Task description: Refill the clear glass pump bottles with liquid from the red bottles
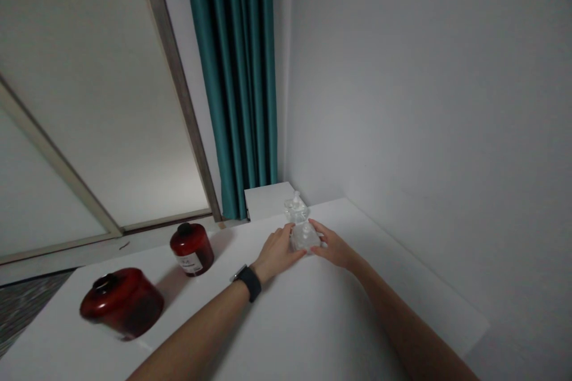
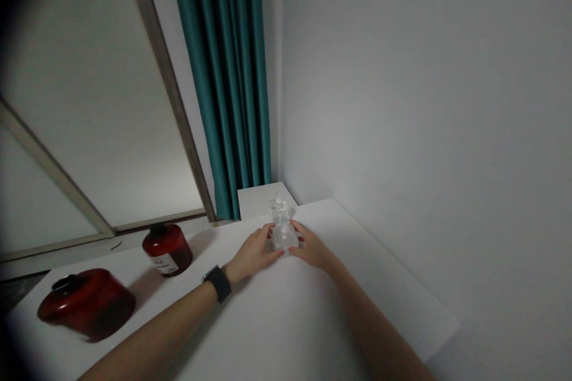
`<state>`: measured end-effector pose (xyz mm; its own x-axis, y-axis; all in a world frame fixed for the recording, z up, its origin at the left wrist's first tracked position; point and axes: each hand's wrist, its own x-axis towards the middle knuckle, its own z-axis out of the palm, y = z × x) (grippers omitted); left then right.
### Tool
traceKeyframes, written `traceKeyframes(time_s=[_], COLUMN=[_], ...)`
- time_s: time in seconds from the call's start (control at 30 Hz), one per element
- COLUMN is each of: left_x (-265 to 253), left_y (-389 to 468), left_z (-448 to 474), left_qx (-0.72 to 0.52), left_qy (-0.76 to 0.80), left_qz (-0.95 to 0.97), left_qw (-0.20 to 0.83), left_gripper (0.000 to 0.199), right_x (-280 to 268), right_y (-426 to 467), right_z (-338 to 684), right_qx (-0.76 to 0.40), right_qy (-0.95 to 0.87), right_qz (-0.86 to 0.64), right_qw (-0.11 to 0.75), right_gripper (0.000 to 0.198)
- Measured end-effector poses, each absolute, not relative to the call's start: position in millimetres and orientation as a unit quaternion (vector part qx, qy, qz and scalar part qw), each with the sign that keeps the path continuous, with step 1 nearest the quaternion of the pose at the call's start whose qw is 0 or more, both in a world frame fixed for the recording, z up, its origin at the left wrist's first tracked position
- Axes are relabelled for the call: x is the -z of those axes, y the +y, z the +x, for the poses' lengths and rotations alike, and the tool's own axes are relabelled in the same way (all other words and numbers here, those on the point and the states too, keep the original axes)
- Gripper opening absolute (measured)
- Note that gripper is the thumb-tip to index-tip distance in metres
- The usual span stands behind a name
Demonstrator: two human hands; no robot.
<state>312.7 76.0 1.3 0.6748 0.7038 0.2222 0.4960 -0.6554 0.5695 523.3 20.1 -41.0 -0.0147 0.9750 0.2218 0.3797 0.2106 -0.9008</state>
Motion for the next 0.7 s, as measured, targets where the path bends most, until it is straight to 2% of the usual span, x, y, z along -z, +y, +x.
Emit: traceKeyframes(time_s=[0.2, 0.37, 0.53, 0.7], left_x=[6.1, 12.3, 18.5, 20.2], left_y=[88.3, 95.0, 112.3, 146.3], left_z=[317.7, 315.2, 309.1, 312.2], left_qx=[-0.219, -0.219, -0.270, -0.286], left_qy=[0.367, 0.367, 0.348, 0.324], left_qz=[0.879, 0.880, 0.854, 0.851], left_qw=[0.213, 0.205, 0.276, 0.298], left_gripper=[0.061, 0.068, 0.074, 0.083], right_x=[37.2, 35.6, 42.4, 49.2], right_y=[32.4, 37.8, 39.7, 41.4], right_z=[524.8, 525.5, 522.1, 516.1], right_qx=[-0.330, -0.301, -0.278, -0.268], right_qy=[-0.634, -0.633, -0.630, -0.622], right_qz=[-0.535, -0.549, -0.556, -0.562], right_qw=[0.451, 0.456, 0.466, 0.475], right_gripper=[0.074, 0.073, 0.076, 0.080])
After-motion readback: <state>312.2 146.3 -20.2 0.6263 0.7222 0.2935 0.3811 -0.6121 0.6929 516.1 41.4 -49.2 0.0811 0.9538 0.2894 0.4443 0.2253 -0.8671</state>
